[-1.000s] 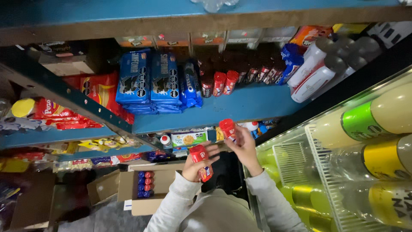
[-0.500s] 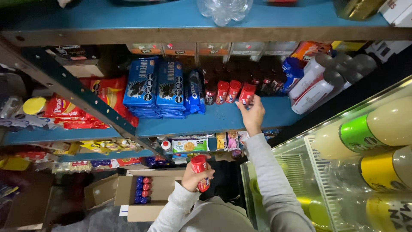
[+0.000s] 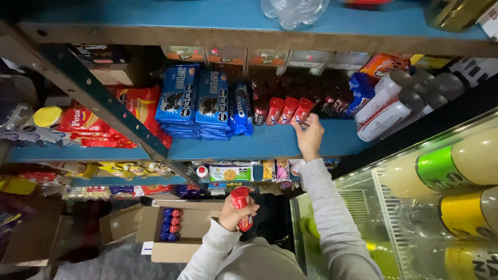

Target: The person takes small containers from a cardboard box and places them onto a retail shelf, organizing them into existing rows.

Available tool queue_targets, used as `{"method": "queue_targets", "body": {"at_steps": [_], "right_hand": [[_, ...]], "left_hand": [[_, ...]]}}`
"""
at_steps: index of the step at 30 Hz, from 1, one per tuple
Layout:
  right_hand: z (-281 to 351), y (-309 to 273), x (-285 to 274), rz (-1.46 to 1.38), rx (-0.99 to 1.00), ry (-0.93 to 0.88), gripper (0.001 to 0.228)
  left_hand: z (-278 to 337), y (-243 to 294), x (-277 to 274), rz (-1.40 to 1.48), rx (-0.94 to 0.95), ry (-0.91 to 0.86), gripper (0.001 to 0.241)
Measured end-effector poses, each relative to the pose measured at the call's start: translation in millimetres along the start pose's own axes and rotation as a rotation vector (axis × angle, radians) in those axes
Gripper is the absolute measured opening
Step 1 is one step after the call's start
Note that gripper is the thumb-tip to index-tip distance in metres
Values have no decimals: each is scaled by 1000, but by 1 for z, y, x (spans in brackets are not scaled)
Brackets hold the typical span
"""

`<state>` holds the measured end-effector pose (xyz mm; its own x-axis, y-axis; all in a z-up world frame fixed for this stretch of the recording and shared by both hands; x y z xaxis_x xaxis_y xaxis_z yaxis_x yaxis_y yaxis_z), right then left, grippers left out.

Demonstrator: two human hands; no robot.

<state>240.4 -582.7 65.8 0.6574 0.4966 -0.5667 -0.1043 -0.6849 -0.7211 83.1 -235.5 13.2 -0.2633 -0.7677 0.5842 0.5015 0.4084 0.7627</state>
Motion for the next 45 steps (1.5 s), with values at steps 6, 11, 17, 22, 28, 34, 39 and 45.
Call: {"method": "queue_targets", "body": {"at_steps": [6, 11, 17, 22, 28, 34, 39, 45], "right_hand": [[-3, 12, 6, -16, 12, 5, 64], [45, -13, -29, 40, -13, 186, 63], [159, -37, -30, -167, -20, -250, 25], [227, -75, -51, -498, 160, -775, 57], [271, -85, -34, -483, 271, -827, 106], [284, -64, -16, -730, 338, -595, 62], [277, -59, -26, -1065, 483, -655, 72], [267, -79, -31, -653, 400, -703, 78]], "left_hand": [[-1, -2, -6, 8, 46, -45, 51], [-14, -32, -13, 314, 196, 33, 57], [-33, -57, -40, 80, 204, 67, 62], [-30, -39, -27, -250, 181, 185, 72], [-32, -30, -18, -498, 24, 425, 98], [-32, -19, -5, -159, 298, 184, 69], [-37, -13, -10, -222, 275, 116, 50], [-24, 7, 17, -709, 142, 308, 93]]}}
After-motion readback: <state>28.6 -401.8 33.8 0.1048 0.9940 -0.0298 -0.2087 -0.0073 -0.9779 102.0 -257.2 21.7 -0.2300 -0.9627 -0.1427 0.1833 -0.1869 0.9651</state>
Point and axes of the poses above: each hand's wrist, its own z-axis away from the middle knuckle, its own x-axis out of the palm, y = z × x, the point moved 2 cm from there along -z, towards the middle knuckle, and after that the axes turned 10 degrees about z, right-handed, at the moved point
